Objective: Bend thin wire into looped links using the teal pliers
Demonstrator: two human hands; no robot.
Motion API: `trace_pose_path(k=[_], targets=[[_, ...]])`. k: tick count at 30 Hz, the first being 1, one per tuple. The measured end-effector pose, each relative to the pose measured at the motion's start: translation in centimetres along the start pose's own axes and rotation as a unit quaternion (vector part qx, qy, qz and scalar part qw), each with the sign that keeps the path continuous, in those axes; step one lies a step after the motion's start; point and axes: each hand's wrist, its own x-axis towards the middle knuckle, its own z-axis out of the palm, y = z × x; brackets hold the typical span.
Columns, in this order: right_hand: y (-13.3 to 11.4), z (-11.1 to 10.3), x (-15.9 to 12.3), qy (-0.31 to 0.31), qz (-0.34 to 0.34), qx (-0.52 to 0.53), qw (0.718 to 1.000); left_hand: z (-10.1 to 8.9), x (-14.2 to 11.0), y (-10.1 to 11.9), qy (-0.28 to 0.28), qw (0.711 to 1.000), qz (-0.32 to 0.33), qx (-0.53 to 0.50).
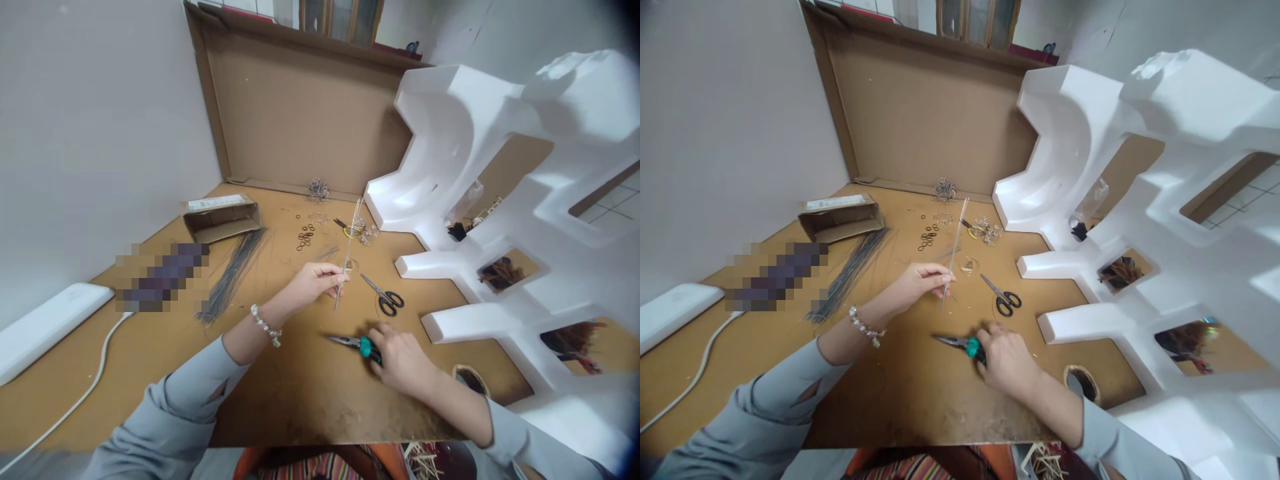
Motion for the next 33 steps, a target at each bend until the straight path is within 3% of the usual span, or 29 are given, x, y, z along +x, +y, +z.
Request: trace_pose_path(k=[4,7,10,20,33], targets=[[2.6,-3.4,-0.7,-0.038,0.091,0.208,0.973,-0.6,-0.5,0.5,-0.047,0.999,0.005,0.004],[3.6,-6.5,-0.8,-0.045,0.063,0.367,0.927,-0.4,-0.7,0.6,-0.076,0.997,-0.003,0.0],[3.5,-8.2,-0.3,-0.069,0.063,0.427,0.899,0.1,-0.8,0.5,-0.092,0.996,-0.016,0.008],[2.5,-8.0,1.7,-0.14,0.06,0.46,0.875,1.6,-1.5,0.3,-0.13,0.986,-0.079,0.071],[2.2,-8.1,2.3,-0.18,0.069,0.533,0.824,2.1,-1.6,0.2,-0.161,0.982,-0.088,0.038]])
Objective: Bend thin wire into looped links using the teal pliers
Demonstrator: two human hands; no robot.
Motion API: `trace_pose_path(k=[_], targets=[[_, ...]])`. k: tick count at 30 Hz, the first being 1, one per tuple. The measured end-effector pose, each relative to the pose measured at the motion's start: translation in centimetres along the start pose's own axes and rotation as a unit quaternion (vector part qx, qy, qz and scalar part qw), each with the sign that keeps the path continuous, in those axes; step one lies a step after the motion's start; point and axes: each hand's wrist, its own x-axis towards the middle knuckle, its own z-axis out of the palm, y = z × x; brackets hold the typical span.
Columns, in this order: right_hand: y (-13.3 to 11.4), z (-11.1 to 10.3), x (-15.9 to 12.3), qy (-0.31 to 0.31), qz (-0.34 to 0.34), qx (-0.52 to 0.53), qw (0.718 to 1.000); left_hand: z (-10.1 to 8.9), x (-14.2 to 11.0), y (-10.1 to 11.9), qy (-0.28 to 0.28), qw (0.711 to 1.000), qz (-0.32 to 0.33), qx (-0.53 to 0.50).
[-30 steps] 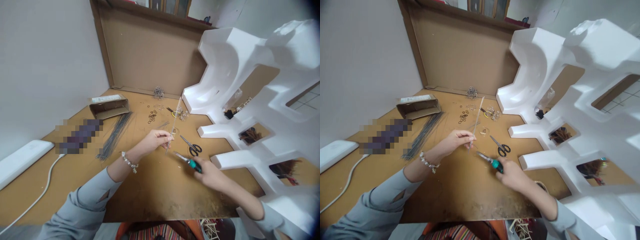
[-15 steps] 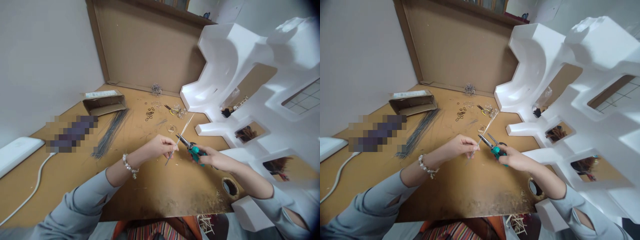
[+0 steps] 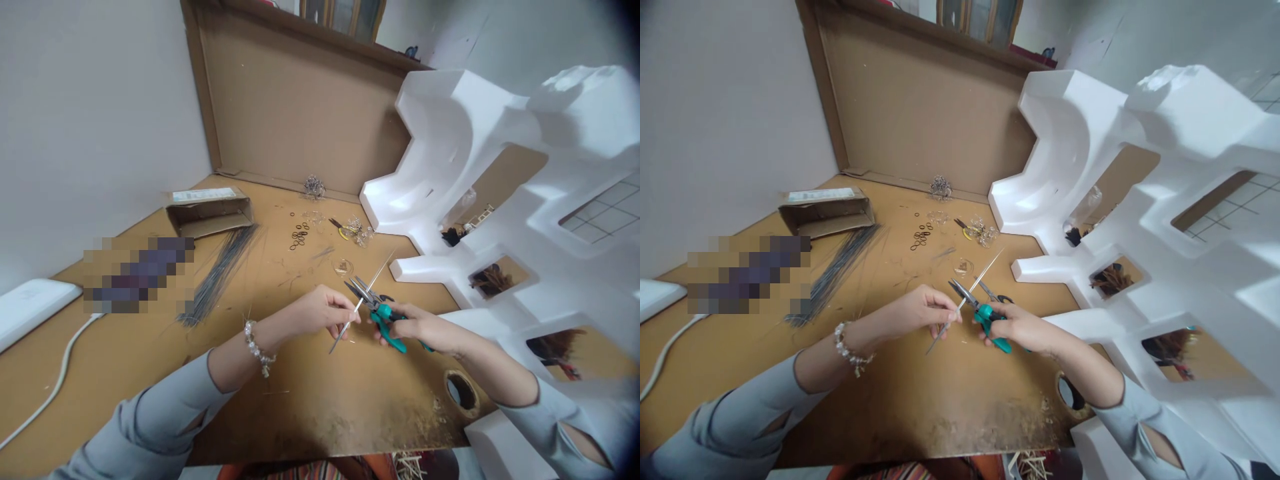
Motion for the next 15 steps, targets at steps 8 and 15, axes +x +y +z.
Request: trace_pose_path(k=[8,15], targets=[[0.61,-0.01,0.15,0.006,0.016,0.028,0.999,-0.02,-0.21,0.31,-0.018,0.999,-0.017,-0.038],[0.69,0.13,0.19,0.017,0.035,0.021,0.999,-0.11,0.06,-0.26,-0.033,0.995,-0.036,-0.089]])
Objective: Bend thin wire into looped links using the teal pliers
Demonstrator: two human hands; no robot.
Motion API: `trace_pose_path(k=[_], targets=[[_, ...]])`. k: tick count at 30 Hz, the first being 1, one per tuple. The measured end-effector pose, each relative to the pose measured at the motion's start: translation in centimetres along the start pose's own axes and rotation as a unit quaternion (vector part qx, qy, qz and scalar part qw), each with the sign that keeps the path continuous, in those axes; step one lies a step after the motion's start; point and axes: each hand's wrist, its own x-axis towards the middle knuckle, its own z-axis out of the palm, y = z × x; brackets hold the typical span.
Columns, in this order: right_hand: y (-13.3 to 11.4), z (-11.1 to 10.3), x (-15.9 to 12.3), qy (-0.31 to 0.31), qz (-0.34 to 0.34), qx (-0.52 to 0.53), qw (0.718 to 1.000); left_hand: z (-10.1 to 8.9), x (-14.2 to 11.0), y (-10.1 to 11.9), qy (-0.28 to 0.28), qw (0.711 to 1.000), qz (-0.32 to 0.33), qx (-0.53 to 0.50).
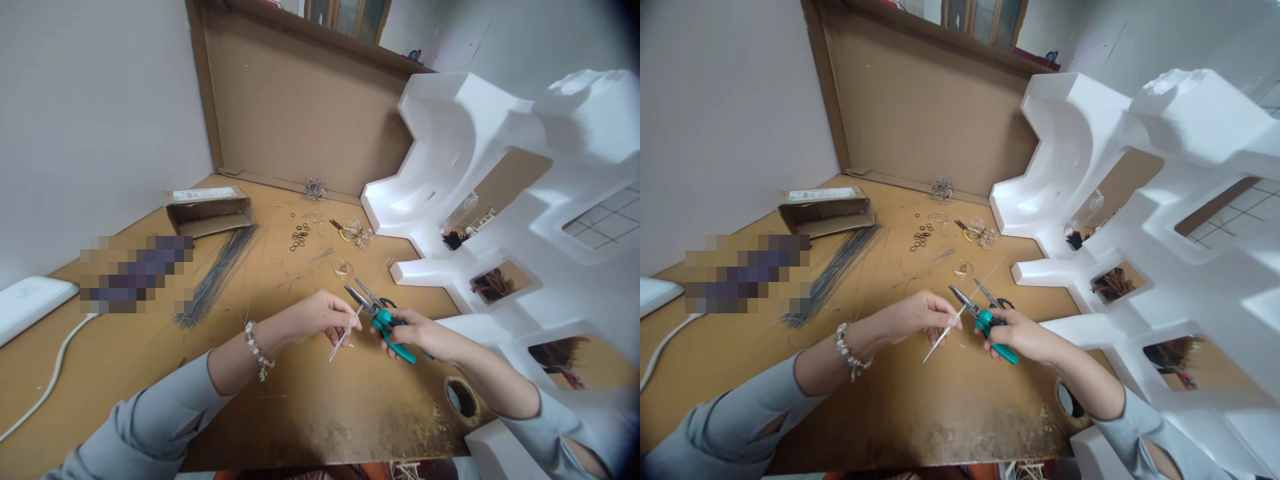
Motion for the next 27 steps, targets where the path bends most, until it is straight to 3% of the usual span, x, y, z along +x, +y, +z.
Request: trace_pose_path(k=[18,27], targets=[[-0.14,0.52,0.17,0.029,0.023,-0.046,0.998,-0.06,0.53,-0.78,-0.018,0.999,-0.029,-0.029],[0.73,0.55,0.57,0.074,-0.004,-0.177,0.981,0.04,0.59,-0.78,-0.011,0.999,-0.025,-0.034]])
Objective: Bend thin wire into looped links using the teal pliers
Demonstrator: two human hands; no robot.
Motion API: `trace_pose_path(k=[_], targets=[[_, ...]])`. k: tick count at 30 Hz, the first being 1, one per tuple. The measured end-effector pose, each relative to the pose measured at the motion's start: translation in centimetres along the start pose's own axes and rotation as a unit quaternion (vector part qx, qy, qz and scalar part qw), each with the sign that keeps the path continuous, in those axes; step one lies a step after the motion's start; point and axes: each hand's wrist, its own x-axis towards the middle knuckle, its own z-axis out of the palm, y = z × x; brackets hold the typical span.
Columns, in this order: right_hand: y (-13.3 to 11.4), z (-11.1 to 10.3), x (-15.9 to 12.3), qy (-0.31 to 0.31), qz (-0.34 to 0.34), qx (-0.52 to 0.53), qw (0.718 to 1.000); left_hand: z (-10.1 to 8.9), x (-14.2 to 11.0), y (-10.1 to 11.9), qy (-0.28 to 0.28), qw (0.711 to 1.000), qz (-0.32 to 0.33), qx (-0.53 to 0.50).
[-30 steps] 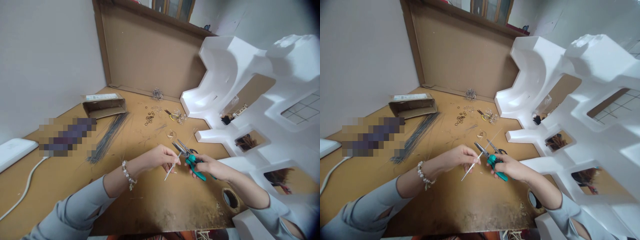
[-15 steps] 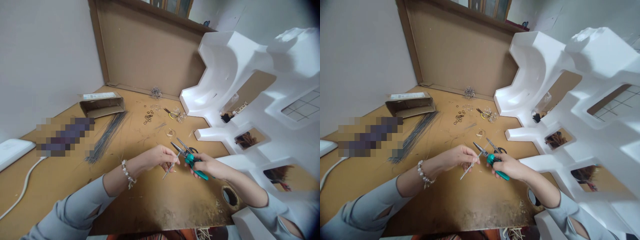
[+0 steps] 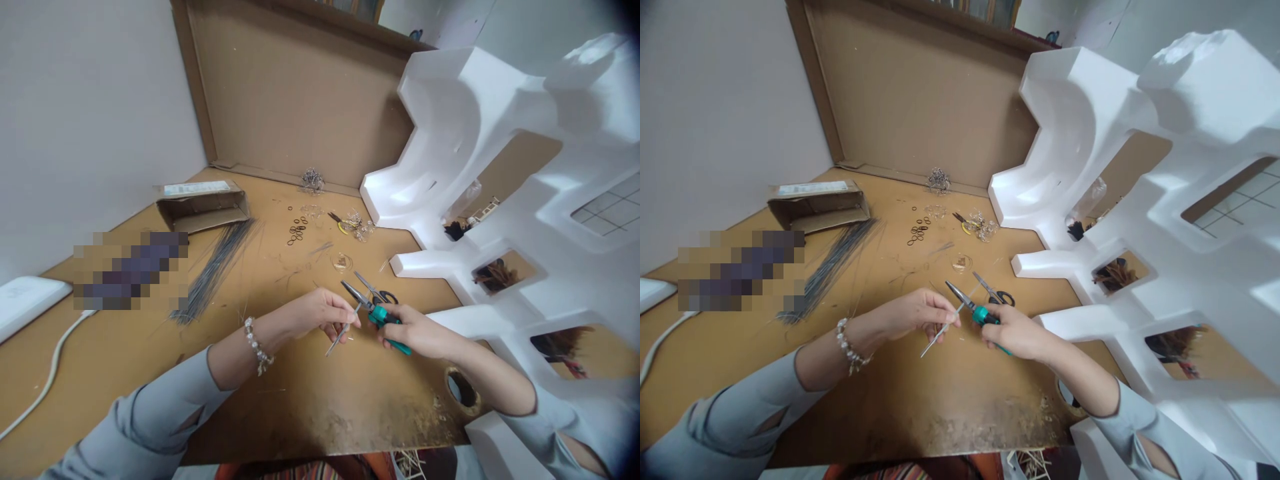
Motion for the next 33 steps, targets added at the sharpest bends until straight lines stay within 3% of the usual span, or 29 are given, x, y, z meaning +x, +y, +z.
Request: trace_pose_path(k=[12,23,29,33], targets=[[1.1,1.5,0.6,0.042,-0.009,-0.08,0.996,-0.2,0.6,-1.1,-0.014,0.999,-0.001,0.032],[3.1,2.5,2.6,0.122,-0.059,-0.151,0.979,-1.0,1.6,-2.5,0.022,0.996,-0.014,0.088],[3.8,2.6,3.2,0.126,-0.041,-0.2,0.971,-1.2,2.3,-3.5,0.041,0.995,-0.021,0.087],[3.6,1.5,3.4,0.167,-0.01,-0.27,0.948,-0.9,2.5,-4.0,0.024,0.996,-0.041,0.073]])
